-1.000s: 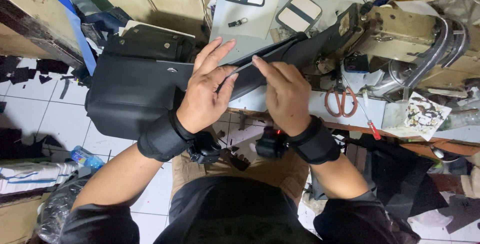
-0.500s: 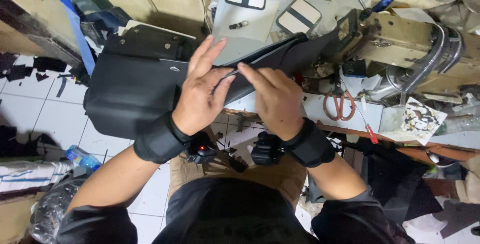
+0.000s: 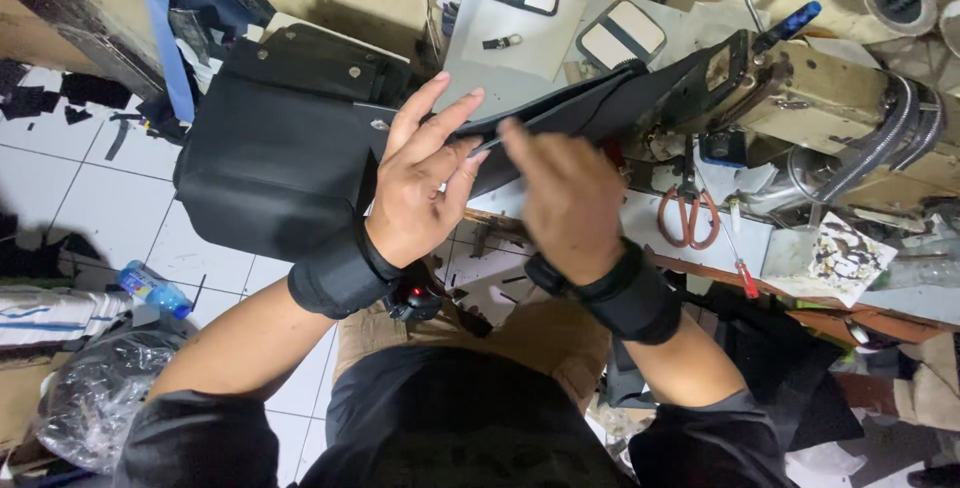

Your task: The person cleans and finishes the edges and surface of a leather bag using a cloth and cleaning solution.

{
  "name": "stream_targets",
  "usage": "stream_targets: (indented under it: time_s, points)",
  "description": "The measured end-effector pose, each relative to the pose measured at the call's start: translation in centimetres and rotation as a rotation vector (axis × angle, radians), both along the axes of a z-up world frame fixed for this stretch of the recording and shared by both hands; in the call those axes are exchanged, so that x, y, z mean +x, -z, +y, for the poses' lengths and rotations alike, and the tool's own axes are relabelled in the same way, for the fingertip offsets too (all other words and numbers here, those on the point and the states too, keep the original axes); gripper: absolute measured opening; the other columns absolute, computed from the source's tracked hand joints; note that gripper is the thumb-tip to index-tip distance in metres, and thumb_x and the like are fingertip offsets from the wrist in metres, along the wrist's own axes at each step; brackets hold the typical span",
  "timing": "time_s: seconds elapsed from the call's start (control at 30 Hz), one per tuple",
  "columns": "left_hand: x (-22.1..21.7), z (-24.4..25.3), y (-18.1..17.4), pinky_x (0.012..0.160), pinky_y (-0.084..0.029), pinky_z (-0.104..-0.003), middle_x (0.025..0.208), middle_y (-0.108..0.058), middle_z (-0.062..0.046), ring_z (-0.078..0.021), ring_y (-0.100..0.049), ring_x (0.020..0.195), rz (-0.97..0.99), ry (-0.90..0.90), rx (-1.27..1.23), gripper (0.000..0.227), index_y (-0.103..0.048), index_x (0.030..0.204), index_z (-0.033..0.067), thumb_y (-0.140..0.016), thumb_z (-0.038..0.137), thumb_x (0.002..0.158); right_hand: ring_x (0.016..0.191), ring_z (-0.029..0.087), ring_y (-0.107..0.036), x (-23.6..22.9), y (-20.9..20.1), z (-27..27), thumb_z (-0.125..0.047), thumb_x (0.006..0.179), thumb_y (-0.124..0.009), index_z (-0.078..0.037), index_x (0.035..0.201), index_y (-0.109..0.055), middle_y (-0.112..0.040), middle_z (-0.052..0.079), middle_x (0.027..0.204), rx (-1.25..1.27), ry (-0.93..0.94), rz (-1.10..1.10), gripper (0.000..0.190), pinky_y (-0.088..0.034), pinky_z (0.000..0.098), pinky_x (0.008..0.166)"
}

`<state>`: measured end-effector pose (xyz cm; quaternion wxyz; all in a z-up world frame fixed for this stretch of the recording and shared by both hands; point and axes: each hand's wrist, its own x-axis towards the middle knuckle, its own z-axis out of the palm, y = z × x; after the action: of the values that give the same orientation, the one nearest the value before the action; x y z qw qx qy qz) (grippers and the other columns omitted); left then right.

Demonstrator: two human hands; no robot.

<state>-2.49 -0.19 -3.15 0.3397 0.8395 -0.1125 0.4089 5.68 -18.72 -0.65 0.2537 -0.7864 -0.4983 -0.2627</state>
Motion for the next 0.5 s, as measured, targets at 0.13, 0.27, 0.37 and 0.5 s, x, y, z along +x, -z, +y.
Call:
stream_targets:
  time_s: [0.13,0.27,0.37,0.5]
  points:
    - [-0.1,0.0,-0.1,0.118,-0.043,-0.046,0.146,-0.061,-0.015,-0.0404,-0.042,0.148,-0.006,-0.038,0.022,0.004,-0.074,0.092,-0.0057,-0.074,-0.003,0.094,0.076,0.023,-0.056,-1.0,-0.9,0.6,0.001,0.085,-0.062,-0.007,0.132,-0.069,-0.062,0.004,0.092,-0.042,-0.046,-0.144,0.048,-0.044,0.0364,0.066]
    - [-0.2,0.0,-0.1,0.120,-0.040,-0.049,0.147,-0.060,-0.012,-0.0397,-0.042,0.148,-0.034,-0.060,0.061,0.008,-0.077,0.100,-0.0045,-0.076,0.000,0.093,0.075,0.021,-0.053,-0.6,-1.3,0.3,0.005,0.088,-0.063,-0.007,0.131,-0.071,-0.060,0.002,0.093,-0.107,-0.004,-0.196,0.046,-0.041,0.0351,0.064]
    - [0.1,0.1,0.2,0.121,-0.039,-0.049,0.148,-0.060,-0.011,-0.0392,-0.043,0.149,-0.029,-0.059,0.059,0.009,-0.077,0.101,-0.0045,-0.074,0.000,0.094,0.076,0.022,-0.053,-0.4,-1.6,0.5,0.003,0.086,-0.063,-0.009,0.131,-0.070,-0.059,0.003,0.094,-0.118,-0.049,-0.198,0.047,-0.043,0.0361,0.067]
    - [0.0,0.6,0.1,0.118,-0.039,-0.048,0.147,-0.061,-0.011,-0.0398,-0.042,0.148,-0.018,-0.059,0.059,0.010,-0.078,0.101,-0.0040,-0.075,0.001,0.092,0.079,0.022,-0.053,0.9,-1.5,-0.2,-0.002,0.088,-0.064,-0.015,0.131,-0.069,-0.061,0.000,0.097,-0.097,0.023,-0.205,0.045,-0.042,0.0360,0.068]
